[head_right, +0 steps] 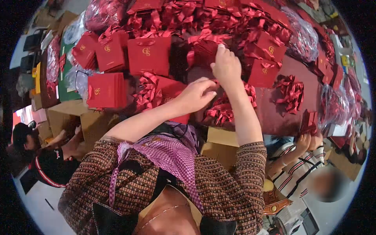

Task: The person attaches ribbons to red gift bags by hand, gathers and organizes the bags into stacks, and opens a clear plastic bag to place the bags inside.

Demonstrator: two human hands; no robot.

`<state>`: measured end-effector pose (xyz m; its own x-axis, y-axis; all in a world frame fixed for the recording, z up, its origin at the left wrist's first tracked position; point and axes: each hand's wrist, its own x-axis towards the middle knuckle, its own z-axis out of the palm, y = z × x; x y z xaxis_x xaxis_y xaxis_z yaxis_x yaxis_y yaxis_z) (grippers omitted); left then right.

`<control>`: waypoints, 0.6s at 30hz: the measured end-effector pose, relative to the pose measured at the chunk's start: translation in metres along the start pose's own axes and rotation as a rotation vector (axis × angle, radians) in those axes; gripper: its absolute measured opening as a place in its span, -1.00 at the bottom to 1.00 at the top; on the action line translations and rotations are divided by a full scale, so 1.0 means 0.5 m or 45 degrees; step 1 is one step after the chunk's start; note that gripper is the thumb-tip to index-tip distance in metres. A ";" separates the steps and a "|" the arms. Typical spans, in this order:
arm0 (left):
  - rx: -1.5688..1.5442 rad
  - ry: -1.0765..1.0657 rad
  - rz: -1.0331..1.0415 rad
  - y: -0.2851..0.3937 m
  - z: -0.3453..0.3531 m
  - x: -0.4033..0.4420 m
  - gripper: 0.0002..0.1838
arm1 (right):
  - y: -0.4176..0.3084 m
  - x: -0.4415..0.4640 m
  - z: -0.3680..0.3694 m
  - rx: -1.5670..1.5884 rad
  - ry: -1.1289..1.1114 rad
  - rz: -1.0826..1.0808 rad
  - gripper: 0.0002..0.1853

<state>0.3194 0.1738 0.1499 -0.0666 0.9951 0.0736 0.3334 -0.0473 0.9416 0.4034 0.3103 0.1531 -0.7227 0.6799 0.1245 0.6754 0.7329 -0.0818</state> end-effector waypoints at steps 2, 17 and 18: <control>-0.015 -0.035 0.053 0.019 -0.006 -0.013 -0.77 | 0.015 0.009 0.002 0.089 0.035 0.034 -0.45; 0.119 0.545 0.117 -0.010 -0.026 -0.005 -0.60 | -0.002 -0.006 0.004 -0.032 -0.031 -0.039 -0.38; 0.209 0.719 0.124 -0.033 -0.030 0.024 -0.50 | -0.003 -0.006 0.009 -0.047 0.009 -0.068 -0.42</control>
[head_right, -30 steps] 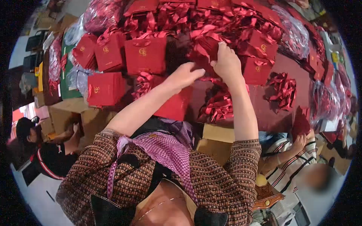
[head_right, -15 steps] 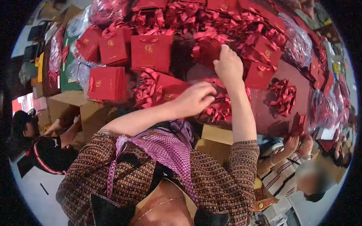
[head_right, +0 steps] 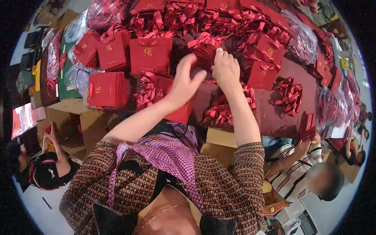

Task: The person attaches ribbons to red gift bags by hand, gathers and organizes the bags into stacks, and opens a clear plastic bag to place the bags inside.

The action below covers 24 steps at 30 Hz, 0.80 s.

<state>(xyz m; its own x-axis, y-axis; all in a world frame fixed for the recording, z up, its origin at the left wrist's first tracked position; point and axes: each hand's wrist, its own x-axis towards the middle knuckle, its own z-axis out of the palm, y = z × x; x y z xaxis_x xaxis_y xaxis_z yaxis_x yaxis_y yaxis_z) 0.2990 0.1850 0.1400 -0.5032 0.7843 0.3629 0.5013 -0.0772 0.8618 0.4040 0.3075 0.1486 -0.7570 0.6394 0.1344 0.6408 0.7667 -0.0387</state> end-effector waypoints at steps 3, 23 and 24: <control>-0.167 -0.029 -0.324 -0.050 0.033 0.070 -0.26 | 0.002 -0.005 0.001 0.022 0.007 -0.027 -0.50; -0.337 0.121 -0.732 -0.038 0.082 0.094 -0.57 | 0.005 0.001 0.002 -0.018 -0.050 -0.208 -0.54; -0.305 0.133 -0.706 -0.028 0.076 0.096 -0.57 | 0.002 0.004 -0.011 0.005 -0.020 -0.248 -0.55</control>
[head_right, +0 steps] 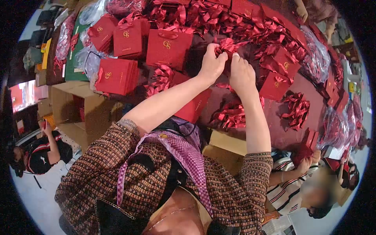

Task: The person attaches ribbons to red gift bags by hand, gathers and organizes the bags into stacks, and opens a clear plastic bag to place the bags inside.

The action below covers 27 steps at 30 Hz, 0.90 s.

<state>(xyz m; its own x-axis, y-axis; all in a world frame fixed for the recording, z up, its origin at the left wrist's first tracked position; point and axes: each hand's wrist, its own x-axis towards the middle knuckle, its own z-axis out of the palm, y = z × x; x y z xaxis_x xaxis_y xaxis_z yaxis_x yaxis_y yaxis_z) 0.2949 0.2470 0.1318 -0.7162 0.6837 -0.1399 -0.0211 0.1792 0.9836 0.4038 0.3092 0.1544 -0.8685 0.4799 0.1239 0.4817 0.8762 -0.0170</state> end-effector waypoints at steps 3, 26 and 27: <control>-0.053 -0.022 0.042 0.023 -0.009 -0.011 -0.58 | -0.005 0.004 -0.033 0.026 0.025 -0.025 -0.57; 0.145 -0.183 0.052 -0.055 -0.025 0.008 -0.52 | -0.021 -0.005 0.026 -0.040 -0.078 0.042 -0.49; 0.143 -0.203 0.046 -0.056 -0.028 0.008 -0.53 | -0.022 -0.006 0.027 -0.039 -0.074 0.039 -0.49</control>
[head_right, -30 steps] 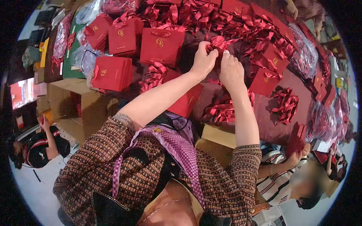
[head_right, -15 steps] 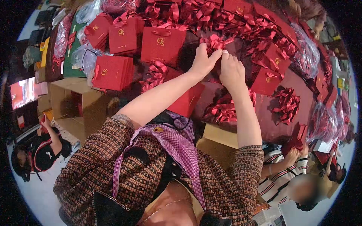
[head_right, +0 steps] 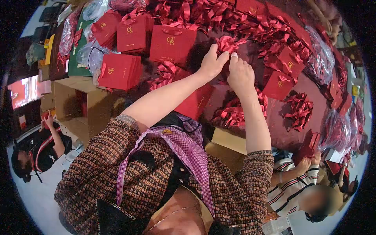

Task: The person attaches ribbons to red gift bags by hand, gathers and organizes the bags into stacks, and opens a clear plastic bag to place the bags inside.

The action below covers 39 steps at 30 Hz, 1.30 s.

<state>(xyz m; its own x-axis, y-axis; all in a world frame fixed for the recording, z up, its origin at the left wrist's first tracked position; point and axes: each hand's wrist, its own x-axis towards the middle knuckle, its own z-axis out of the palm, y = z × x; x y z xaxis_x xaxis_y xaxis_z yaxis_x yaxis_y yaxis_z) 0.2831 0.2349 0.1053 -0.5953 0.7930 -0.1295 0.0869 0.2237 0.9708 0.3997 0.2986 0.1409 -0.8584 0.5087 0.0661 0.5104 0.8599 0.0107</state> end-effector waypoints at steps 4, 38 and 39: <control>-0.028 -0.009 -0.005 -0.014 0.001 -0.001 -0.54 | -0.004 -0.003 0.002 -0.023 0.023 -0.022 -0.49; 0.262 -0.345 0.464 0.029 -0.286 -0.263 -0.56 | -0.036 -0.001 -0.037 0.085 -0.157 0.239 -0.40; 0.131 -0.356 0.396 0.027 -0.295 -0.270 -0.61 | -0.034 -0.004 -0.034 0.098 -0.111 0.196 -0.37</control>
<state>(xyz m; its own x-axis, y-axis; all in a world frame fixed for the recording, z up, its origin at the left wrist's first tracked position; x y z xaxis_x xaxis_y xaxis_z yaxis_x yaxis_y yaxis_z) 0.2466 0.0472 0.1656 -0.2902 0.9514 0.1029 0.3159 -0.0063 0.9488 0.3935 0.2825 0.1578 -0.7732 0.6337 -0.0256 0.6338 0.7704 -0.0692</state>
